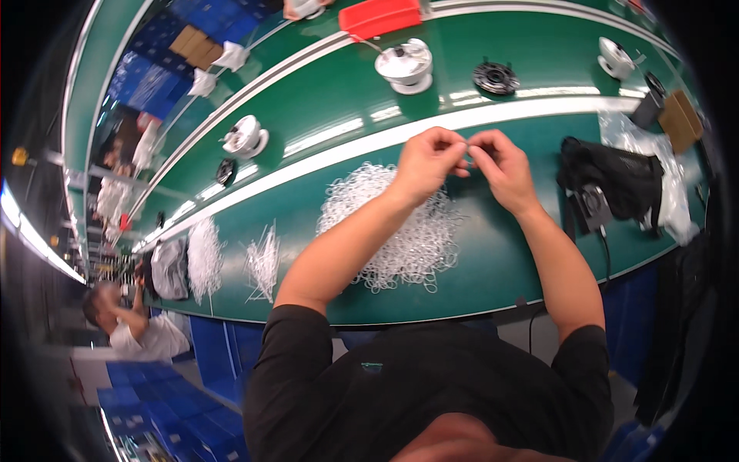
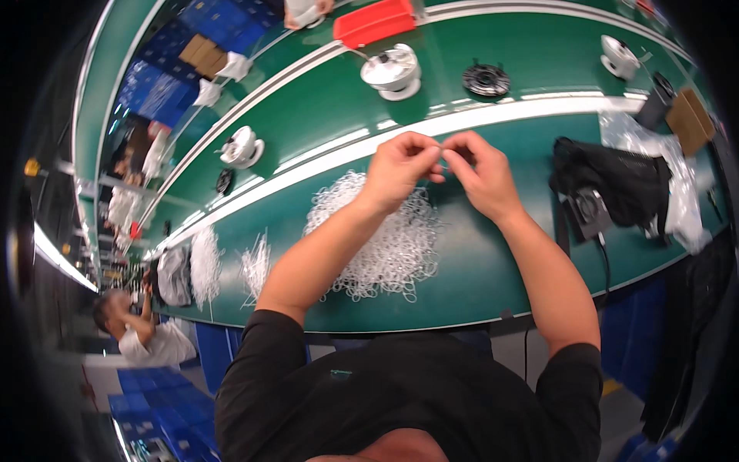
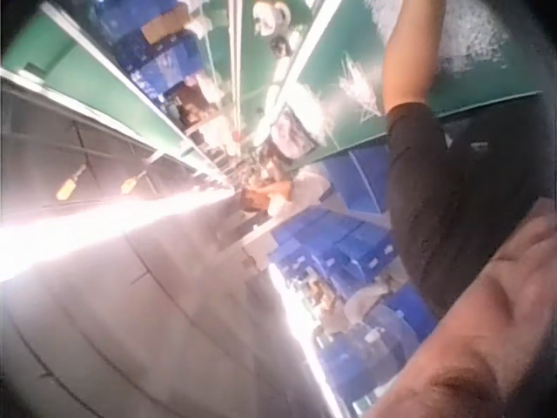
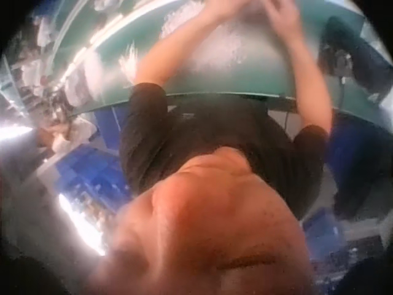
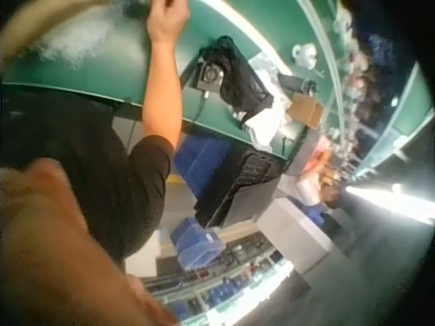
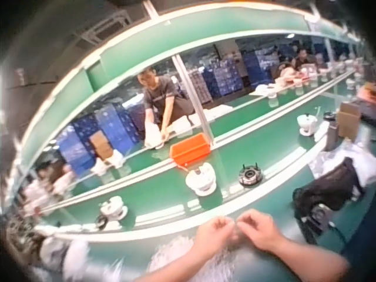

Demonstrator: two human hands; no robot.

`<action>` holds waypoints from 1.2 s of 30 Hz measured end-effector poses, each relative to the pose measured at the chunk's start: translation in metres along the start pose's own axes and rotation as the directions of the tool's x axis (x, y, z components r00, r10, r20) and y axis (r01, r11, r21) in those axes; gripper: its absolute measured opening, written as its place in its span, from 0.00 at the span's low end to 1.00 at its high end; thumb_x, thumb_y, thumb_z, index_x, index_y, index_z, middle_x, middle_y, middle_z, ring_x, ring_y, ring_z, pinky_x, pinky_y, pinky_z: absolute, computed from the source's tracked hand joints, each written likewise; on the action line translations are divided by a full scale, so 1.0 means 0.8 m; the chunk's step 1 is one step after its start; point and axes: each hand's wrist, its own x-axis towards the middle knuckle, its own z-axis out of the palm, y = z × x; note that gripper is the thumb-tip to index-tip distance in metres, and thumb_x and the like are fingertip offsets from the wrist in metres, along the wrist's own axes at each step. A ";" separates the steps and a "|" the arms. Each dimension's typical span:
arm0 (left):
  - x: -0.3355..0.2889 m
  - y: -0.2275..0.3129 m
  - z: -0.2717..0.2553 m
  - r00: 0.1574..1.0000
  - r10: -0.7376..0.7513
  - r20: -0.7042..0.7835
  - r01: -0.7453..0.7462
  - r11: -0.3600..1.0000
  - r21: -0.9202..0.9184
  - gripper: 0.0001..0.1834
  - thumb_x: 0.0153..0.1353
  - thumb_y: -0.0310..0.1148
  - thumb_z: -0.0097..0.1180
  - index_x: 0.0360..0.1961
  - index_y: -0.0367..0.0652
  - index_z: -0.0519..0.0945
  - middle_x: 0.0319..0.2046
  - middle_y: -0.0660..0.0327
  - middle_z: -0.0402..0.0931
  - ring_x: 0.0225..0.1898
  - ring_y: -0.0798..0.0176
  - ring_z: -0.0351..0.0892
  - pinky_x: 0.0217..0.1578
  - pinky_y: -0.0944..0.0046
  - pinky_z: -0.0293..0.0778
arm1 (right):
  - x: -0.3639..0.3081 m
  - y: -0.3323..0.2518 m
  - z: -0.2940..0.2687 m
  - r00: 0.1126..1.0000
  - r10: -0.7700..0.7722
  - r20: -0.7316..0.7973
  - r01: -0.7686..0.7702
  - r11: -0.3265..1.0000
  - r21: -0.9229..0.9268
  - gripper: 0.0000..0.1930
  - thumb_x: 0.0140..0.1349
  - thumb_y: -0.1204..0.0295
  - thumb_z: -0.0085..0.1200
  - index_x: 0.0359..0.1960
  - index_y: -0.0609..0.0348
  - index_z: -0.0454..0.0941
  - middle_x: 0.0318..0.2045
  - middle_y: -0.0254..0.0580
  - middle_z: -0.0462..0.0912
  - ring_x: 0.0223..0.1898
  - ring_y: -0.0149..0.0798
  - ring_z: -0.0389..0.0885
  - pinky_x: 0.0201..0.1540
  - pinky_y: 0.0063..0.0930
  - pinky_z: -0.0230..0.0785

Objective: The person assembles small white cables by hand at a green workbench. They pick up a white cable and a white plastic connector, insert the cable into the connector, and place the finished unit on the table. This process is repeated continuously throughout the clip.

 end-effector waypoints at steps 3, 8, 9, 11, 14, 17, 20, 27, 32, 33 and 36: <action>-0.001 0.009 0.002 0.995 0.074 -0.062 -0.073 0.997 0.019 0.07 0.68 0.26 0.58 0.42 0.32 0.77 0.33 0.58 0.79 0.31 0.68 0.82 0.33 0.68 0.84 | -0.004 -0.017 0.010 0.998 0.055 0.008 -0.055 0.979 0.195 0.06 0.67 0.77 0.57 0.44 0.64 0.79 0.37 0.33 0.84 0.34 0.26 0.81 0.39 0.21 0.75; -0.006 0.010 -0.002 1.000 0.002 -0.028 -0.004 0.998 -0.067 0.08 0.67 0.26 0.58 0.42 0.31 0.76 0.32 0.58 0.78 0.29 0.69 0.81 0.29 0.68 0.84 | -0.002 -0.011 0.006 1.000 -0.006 -0.003 0.006 1.000 -0.008 0.07 0.67 0.77 0.56 0.44 0.64 0.78 0.37 0.35 0.84 0.34 0.26 0.81 0.39 0.22 0.75; -0.008 0.009 -0.004 1.000 -0.021 -0.012 0.020 0.999 -0.040 0.08 0.67 0.26 0.59 0.42 0.31 0.76 0.32 0.58 0.78 0.29 0.69 0.81 0.29 0.68 0.84 | -0.003 -0.011 0.005 1.000 -0.015 -0.009 0.014 0.999 -0.031 0.07 0.67 0.78 0.56 0.45 0.64 0.78 0.37 0.35 0.84 0.34 0.26 0.81 0.39 0.23 0.75; -0.011 0.008 -0.010 0.998 -0.057 0.015 0.056 0.998 0.009 0.09 0.66 0.27 0.60 0.43 0.34 0.77 0.33 0.60 0.79 0.31 0.69 0.82 0.31 0.68 0.84 | -0.002 -0.014 0.006 1.000 -0.029 -0.001 0.029 0.995 -0.097 0.06 0.67 0.78 0.56 0.44 0.64 0.79 0.37 0.37 0.84 0.35 0.28 0.82 0.39 0.24 0.75; -0.013 0.014 -0.015 0.990 -0.139 0.031 0.136 0.988 0.079 0.08 0.65 0.27 0.61 0.42 0.35 0.77 0.32 0.60 0.80 0.29 0.69 0.83 0.29 0.69 0.83 | -0.004 -0.014 0.009 0.991 -0.132 0.020 0.133 0.964 -0.230 0.06 0.65 0.80 0.57 0.43 0.64 0.79 0.36 0.40 0.83 0.35 0.33 0.83 0.40 0.26 0.75; -0.019 0.019 -0.024 0.968 -0.218 0.126 0.204 0.972 0.116 0.07 0.63 0.26 0.61 0.41 0.36 0.78 0.30 0.59 0.81 0.27 0.69 0.83 0.27 0.69 0.82 | -0.005 -0.018 0.010 0.968 -0.232 0.093 0.250 0.915 -0.318 0.06 0.63 0.82 0.57 0.41 0.64 0.79 0.35 0.42 0.82 0.36 0.39 0.83 0.40 0.29 0.74; -0.024 0.019 -0.032 0.934 -0.279 0.224 0.266 0.960 0.085 0.07 0.62 0.24 0.61 0.40 0.37 0.78 0.30 0.58 0.82 0.27 0.68 0.83 0.26 0.69 0.81 | -0.007 -0.026 0.013 0.941 -0.296 0.165 0.334 0.892 -0.304 0.06 0.61 0.84 0.56 0.39 0.64 0.78 0.34 0.44 0.82 0.36 0.41 0.82 0.40 0.30 0.74; -0.038 0.035 -0.054 0.880 -0.360 0.310 0.362 0.931 0.055 0.06 0.59 0.23 0.62 0.38 0.36 0.81 0.28 0.59 0.82 0.26 0.69 0.82 0.26 0.71 0.79 | -0.011 -0.022 0.021 0.933 -0.291 0.213 0.342 0.902 -0.265 0.07 0.60 0.83 0.58 0.39 0.64 0.78 0.34 0.43 0.81 0.36 0.39 0.81 0.40 0.29 0.73; -0.059 0.060 -0.093 0.910 -0.290 0.297 0.305 0.952 -0.005 0.09 0.63 0.27 0.62 0.43 0.37 0.80 0.30 0.59 0.82 0.28 0.69 0.82 0.28 0.69 0.79 | -0.009 -0.008 0.021 0.957 -0.235 0.171 0.282 0.894 -0.347 0.07 0.60 0.81 0.61 0.40 0.64 0.79 0.34 0.42 0.81 0.34 0.35 0.79 0.41 0.26 0.72; -0.062 0.074 -0.113 0.946 -0.232 0.226 0.236 0.972 0.009 0.11 0.64 0.31 0.62 0.45 0.39 0.79 0.32 0.59 0.82 0.29 0.68 0.82 0.29 0.67 0.80 | -0.008 0.000 0.019 0.963 -0.231 0.140 0.267 0.886 -0.378 0.07 0.60 0.80 0.61 0.40 0.63 0.80 0.34 0.41 0.81 0.34 0.34 0.79 0.41 0.26 0.72; -0.065 0.123 -0.203 0.988 0.096 -0.123 -0.097 0.995 0.001 0.12 0.66 0.34 0.62 0.45 0.39 0.78 0.35 0.57 0.82 0.33 0.65 0.84 0.31 0.65 0.82 | -0.008 0.032 0.007 0.998 -0.054 -0.038 0.038 0.940 -0.340 0.06 0.64 0.78 0.59 0.41 0.63 0.80 0.34 0.36 0.81 0.34 0.29 0.77 0.41 0.23 0.71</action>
